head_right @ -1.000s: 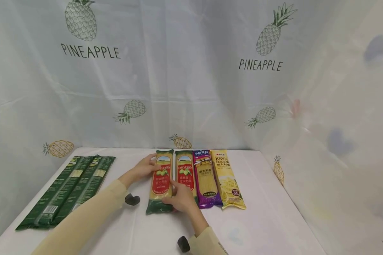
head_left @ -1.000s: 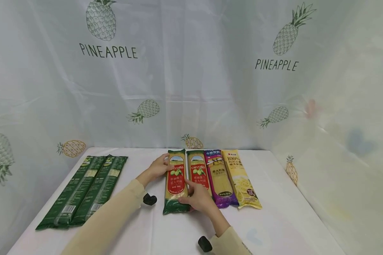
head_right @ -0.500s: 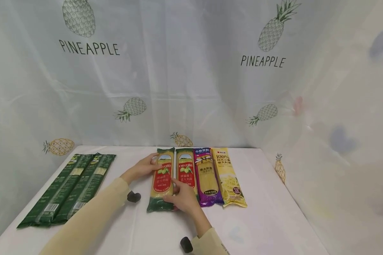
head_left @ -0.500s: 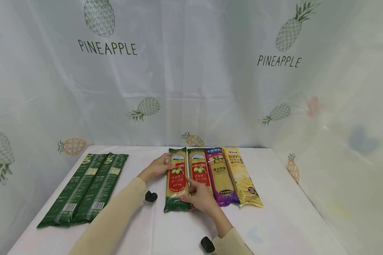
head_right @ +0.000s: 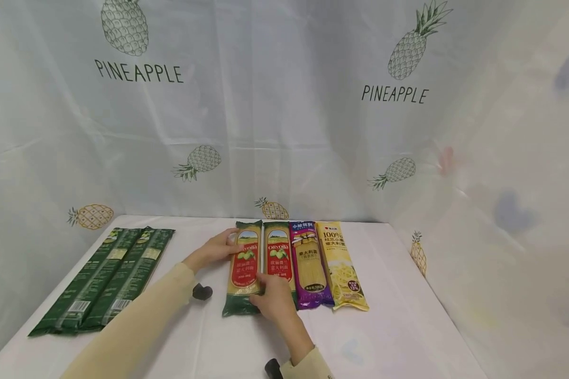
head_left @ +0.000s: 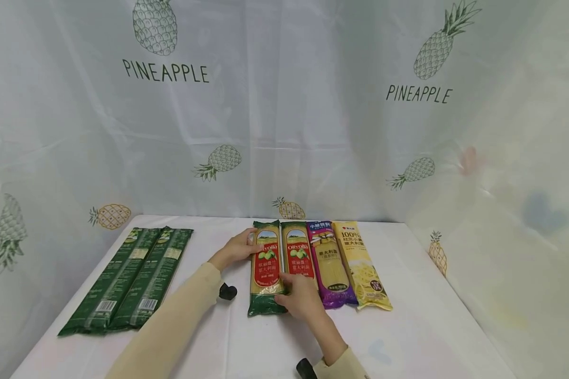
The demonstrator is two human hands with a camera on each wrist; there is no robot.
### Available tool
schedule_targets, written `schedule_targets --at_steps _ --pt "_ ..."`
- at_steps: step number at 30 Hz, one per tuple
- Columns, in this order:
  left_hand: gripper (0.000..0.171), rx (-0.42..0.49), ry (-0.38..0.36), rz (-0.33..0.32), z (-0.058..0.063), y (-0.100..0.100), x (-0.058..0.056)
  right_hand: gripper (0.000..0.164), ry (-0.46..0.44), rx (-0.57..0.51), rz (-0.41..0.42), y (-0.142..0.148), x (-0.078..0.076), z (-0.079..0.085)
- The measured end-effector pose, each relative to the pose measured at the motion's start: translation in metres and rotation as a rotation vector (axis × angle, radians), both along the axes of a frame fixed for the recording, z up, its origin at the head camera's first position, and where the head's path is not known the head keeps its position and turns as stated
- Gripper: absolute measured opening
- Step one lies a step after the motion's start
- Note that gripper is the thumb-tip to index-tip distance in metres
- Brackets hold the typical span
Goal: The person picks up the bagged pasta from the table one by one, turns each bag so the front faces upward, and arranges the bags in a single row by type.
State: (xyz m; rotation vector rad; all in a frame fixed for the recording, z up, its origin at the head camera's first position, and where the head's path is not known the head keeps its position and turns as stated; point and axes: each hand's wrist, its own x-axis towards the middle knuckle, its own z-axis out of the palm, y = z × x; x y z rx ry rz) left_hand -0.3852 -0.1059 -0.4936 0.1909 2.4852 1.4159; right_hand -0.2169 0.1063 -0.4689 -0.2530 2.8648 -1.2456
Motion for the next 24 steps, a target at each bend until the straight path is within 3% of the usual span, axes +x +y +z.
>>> schedule_targets --at_steps 3,10,21,24 --pt "0.078 0.007 0.001 0.0 0.0 0.001 0.0 0.06 0.014 0.033 -0.019 -0.001 -0.001 -0.001" --pt "0.077 -0.003 0.026 0.007 0.0 0.003 0.001 0.058 -0.027 -0.104 -0.013 0.008 -0.004 -0.006" --pt "0.077 -0.027 0.039 0.009 0.0 0.003 0.002 0.047 0.081 -0.044 0.033 0.009 -0.006 -0.011" --pt "0.077 -0.026 0.036 0.002 0.001 0.004 0.003 0.047 0.069 -0.043 0.03 0.009 -0.005 -0.012"
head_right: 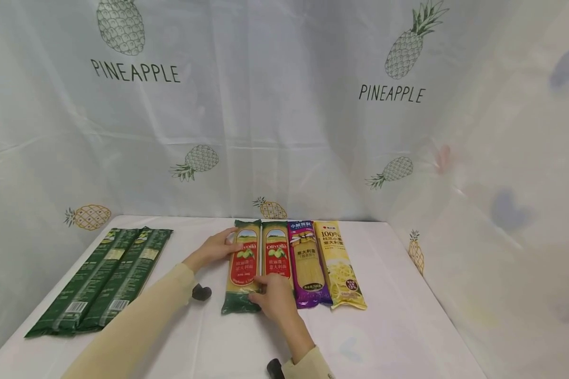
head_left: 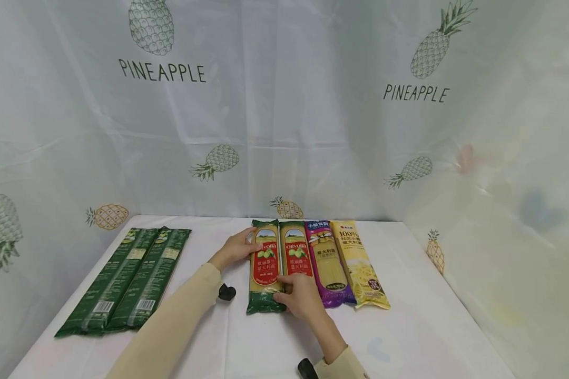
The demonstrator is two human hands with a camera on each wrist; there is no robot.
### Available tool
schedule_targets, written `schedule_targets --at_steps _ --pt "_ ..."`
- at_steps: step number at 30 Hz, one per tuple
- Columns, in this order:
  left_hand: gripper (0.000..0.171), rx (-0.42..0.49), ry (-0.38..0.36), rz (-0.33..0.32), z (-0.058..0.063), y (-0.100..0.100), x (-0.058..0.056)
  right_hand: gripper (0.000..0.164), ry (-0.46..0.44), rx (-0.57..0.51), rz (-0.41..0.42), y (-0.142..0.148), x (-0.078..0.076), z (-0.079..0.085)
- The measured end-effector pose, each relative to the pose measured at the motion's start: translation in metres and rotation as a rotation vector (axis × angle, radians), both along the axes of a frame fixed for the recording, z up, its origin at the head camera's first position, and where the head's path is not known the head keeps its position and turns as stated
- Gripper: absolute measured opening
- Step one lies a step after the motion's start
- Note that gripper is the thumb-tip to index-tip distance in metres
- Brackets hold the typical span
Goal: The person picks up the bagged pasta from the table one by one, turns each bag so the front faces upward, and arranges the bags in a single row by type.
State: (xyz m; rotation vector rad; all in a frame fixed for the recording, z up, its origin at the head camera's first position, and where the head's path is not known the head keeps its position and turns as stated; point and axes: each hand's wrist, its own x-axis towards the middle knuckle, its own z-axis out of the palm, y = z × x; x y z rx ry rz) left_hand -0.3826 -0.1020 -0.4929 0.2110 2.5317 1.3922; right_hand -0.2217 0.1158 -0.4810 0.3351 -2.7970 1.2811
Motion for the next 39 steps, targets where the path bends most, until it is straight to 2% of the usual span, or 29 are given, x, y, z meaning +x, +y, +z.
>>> schedule_targets --at_steps 9,14,22,31,39 --pt "0.077 -0.04 -0.013 -0.03 0.0002 -0.0009 -0.0034 0.047 -0.034 -0.034 0.007 0.0057 0.003 -0.0002" --pt "0.08 0.011 -0.051 -0.067 -0.0015 -0.0019 -0.0058 0.048 -0.046 -0.035 0.01 0.0079 0.0026 -0.0001" --pt "0.08 0.091 -0.102 -0.085 0.0008 -0.0058 -0.0031 0.047 -0.055 -0.036 0.007 0.0062 0.0035 -0.0008" --pt "0.08 0.054 -0.084 -0.105 0.0072 -0.0014 0.0006 0.047 -0.038 -0.018 -0.01 0.007 0.0045 0.0003" --pt "0.081 -0.065 -0.038 -0.092 0.0016 -0.0038 -0.0036 0.047 -0.054 -0.04 0.015 0.0062 0.0045 -0.0015"
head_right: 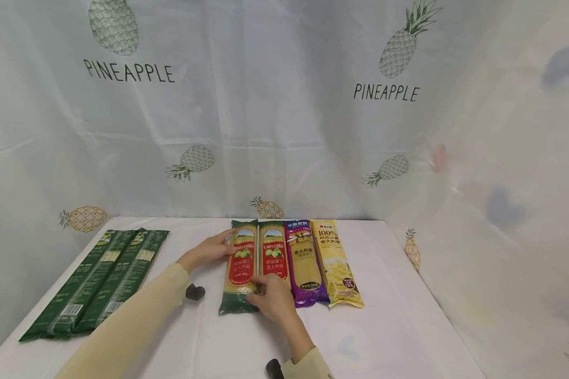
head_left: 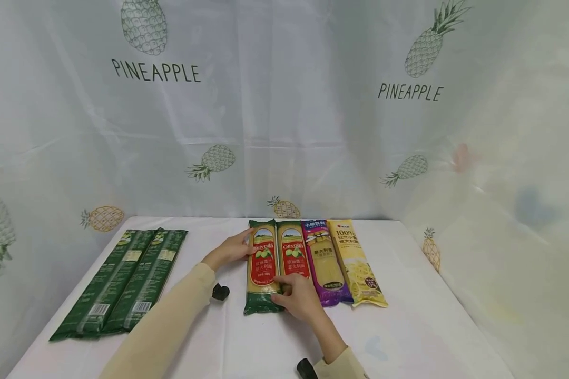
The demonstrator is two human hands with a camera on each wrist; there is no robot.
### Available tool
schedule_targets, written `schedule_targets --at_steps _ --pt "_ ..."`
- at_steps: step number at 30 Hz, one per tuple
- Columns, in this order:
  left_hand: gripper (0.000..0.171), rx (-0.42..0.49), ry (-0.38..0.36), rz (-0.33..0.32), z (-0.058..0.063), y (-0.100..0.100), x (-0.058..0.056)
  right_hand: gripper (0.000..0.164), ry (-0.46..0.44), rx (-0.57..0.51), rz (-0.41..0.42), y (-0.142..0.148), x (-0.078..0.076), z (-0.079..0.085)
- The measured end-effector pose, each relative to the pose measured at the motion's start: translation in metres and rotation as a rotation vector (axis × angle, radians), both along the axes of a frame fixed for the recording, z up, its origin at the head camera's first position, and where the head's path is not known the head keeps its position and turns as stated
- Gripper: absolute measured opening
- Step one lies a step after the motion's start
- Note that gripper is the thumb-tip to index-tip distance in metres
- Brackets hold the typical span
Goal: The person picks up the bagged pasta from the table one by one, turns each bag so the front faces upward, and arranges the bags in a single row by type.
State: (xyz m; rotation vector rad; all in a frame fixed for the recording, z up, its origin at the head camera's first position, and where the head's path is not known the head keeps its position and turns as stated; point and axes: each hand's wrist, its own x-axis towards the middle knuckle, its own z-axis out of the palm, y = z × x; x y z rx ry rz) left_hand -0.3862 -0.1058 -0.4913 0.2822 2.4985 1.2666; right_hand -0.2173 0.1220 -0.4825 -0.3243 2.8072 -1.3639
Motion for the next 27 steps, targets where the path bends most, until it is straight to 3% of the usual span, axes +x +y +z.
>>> schedule_targets --at_steps 16,23,27 --pt "0.07 -0.045 0.06 -0.007 0.001 -0.011 0.013 0.046 0.042 -0.008 0.08 0.003 0.005 -0.002" --pt "0.073 -0.053 0.05 -0.021 0.008 -0.015 0.018 0.05 0.008 0.01 0.118 0.008 0.009 -0.001" --pt "0.074 -0.103 0.047 -0.072 0.015 -0.02 0.019 0.054 -0.016 -0.002 0.165 0.013 0.013 0.006"
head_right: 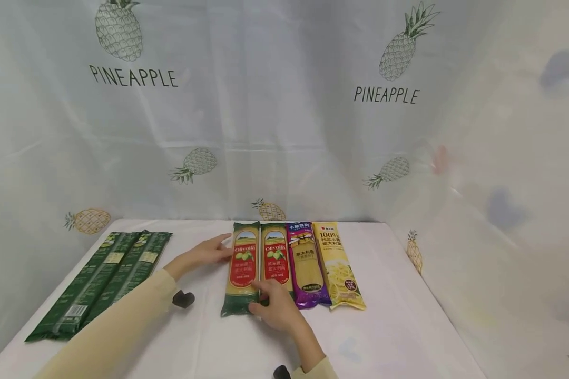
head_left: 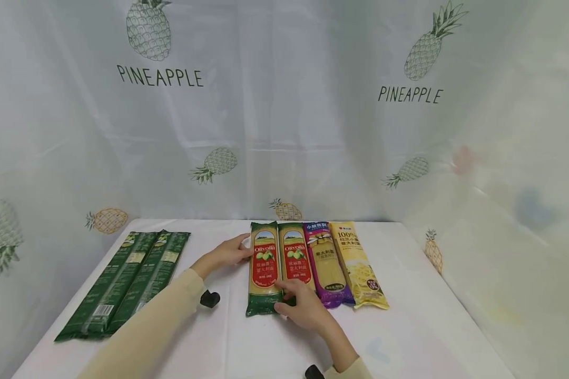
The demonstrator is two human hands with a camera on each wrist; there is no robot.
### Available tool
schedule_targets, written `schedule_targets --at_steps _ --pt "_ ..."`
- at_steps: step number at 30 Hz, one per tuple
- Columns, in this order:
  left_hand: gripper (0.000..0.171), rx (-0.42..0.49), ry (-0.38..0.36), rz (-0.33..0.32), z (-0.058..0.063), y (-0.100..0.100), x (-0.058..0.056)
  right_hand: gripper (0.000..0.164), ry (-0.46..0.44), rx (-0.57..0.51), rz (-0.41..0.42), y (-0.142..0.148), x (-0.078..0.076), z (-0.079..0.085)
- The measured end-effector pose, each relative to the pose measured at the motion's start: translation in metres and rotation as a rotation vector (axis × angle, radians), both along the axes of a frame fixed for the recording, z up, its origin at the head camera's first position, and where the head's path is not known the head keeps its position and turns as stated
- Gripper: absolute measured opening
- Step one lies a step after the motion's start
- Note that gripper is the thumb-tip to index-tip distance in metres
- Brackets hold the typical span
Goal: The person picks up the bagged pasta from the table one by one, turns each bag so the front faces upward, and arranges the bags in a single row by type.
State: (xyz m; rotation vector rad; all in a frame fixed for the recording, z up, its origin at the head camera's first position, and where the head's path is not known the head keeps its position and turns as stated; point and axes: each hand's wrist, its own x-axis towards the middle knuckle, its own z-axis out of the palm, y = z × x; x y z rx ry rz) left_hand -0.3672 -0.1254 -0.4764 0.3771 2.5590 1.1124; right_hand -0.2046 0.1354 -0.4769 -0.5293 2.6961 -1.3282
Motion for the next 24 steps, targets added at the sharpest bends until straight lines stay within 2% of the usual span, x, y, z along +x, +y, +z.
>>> schedule_targets --at_steps 3,7,10,13,19,24 --pt "0.075 -0.034 0.013 -0.068 0.005 -0.008 0.004 0.055 -0.004 -0.013 0.002 -0.001 0.002 0.002" --pt "0.072 -0.064 0.019 -0.129 0.013 -0.023 0.015 0.05 0.033 -0.029 -0.033 -0.007 0.004 -0.001" --pt "0.068 -0.064 0.027 -0.147 0.022 -0.04 0.024 0.047 0.05 -0.064 -0.039 -0.014 0.008 0.0" --pt "0.065 -0.032 0.037 -0.15 0.033 -0.065 0.031 0.047 0.029 -0.132 -0.013 -0.027 0.014 0.002" --pt "0.067 -0.006 0.087 -0.142 0.055 -0.119 0.036 0.057 -0.128 -0.325 -0.011 -0.059 0.028 0.004" --pt "0.067 0.002 0.109 -0.121 0.066 -0.157 0.038 0.071 -0.26 -0.445 -0.022 -0.09 0.034 0.005"
